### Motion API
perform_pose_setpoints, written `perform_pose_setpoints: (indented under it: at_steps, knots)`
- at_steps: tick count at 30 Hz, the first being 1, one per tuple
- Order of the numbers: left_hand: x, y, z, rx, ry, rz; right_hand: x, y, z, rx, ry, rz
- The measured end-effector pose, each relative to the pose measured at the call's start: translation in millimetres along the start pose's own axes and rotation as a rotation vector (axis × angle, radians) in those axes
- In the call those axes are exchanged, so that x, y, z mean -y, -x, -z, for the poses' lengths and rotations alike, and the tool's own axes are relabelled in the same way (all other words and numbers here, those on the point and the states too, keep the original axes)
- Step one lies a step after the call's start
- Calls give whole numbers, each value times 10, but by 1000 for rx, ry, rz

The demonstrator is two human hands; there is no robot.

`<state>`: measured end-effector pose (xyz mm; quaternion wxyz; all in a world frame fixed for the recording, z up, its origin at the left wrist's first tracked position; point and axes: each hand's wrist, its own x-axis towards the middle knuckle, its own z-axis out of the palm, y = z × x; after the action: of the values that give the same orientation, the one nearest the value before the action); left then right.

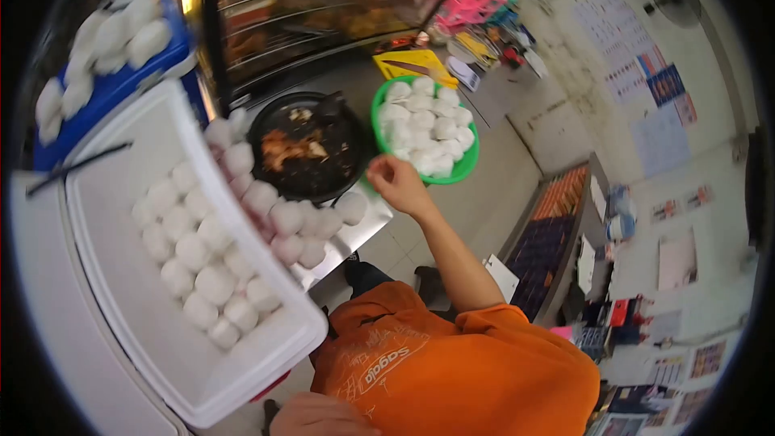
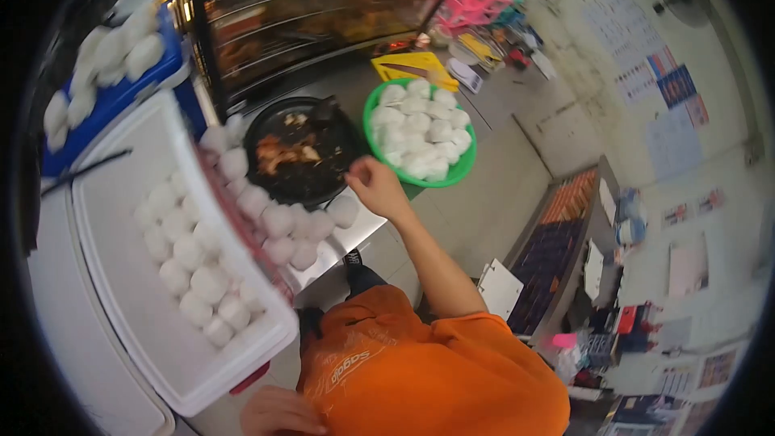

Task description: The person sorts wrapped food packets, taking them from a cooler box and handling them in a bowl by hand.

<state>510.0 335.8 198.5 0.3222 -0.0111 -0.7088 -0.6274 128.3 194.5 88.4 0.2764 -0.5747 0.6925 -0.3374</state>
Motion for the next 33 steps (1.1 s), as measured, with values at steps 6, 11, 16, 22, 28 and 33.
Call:
perform_pose_setpoints:
  at_steps: [6,11,16,22,28,33]
  knots:
    - [1090,-1657,-168,-26,253,473,-2723,-409,998,-333,493,-449]
    - [3185,-2948,-268,-416,-497,679,-2835,-519,1679,127,368,-452]
    - [4612,-3695,158,-48,-1102,551,-2892,-524,1828,247,584,-90]
    - [4854,-3822,355,343,-1247,638,-2825,-590,1845,272,594,46]
    - [4583,-3898,534,208,-1066,587,-3043,-757,1793,420,720,295]
    - [4259,-3781,513,-163,-745,531,-2782,-880,2063,501,575,218]
